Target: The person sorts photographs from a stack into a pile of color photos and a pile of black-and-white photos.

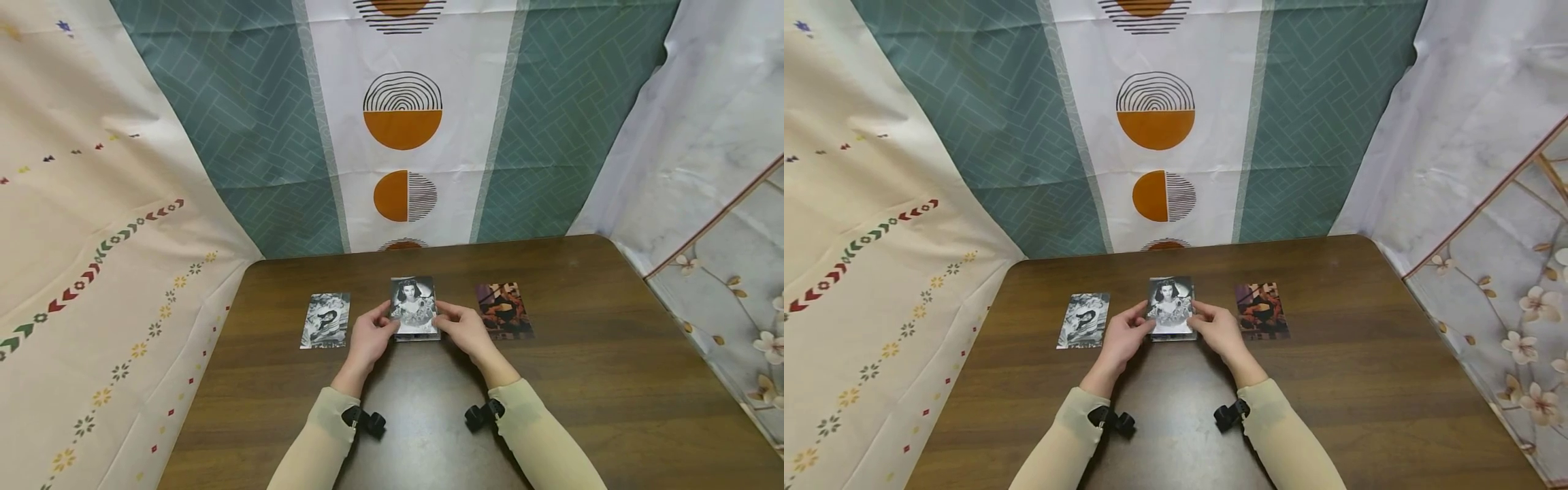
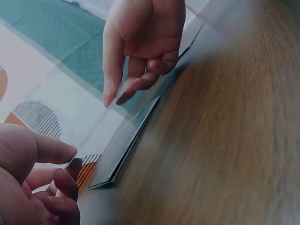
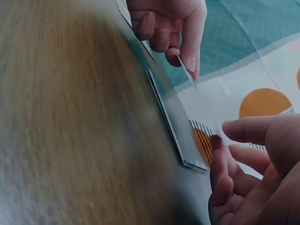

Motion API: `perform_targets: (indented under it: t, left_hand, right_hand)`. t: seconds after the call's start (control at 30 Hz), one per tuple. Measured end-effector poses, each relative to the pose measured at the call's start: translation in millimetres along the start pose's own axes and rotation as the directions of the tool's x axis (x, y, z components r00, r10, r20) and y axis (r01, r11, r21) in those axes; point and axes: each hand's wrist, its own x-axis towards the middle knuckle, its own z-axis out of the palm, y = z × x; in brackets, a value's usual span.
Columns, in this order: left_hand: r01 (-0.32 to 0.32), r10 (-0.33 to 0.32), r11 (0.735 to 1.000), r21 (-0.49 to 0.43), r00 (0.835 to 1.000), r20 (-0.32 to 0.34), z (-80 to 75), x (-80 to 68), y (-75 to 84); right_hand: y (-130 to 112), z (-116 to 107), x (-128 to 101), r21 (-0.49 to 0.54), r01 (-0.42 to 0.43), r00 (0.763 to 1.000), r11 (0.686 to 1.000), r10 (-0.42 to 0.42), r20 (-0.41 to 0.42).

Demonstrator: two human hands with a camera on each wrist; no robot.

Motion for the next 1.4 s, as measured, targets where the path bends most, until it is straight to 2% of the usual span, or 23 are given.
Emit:
perform_targets:
  t: [0.3,0.6,0.97,1.4]
  left_hand:
    - [-0.017,0.018,1.0,-0.02,0.999,0.029,-14.8,1.6,1.2]
    - [-0.021,0.023,0.999,-0.026,0.998,0.059,-48.7,1.4,-1.4]
    - [-0.006,0.006,1.0,0.026,1.0,0.014,-96.4,-4.5,-20.3]
    - [0.024,-0.007,0.988,0.153,0.994,-0.113,-145.5,-12.6,-36.3]
  right_hand:
    - [-6,13,2,0.061,0.016,1.0,0.998,-0.014,-0.021]
    - [-17,40,4,0.044,0.038,0.999,0.998,-0.038,-0.011]
    - [-27,92,5,0.013,0.096,0.995,0.995,-0.097,0.03]
    - [-49,148,15,-0.151,0.196,0.979,0.969,-0.187,0.077]
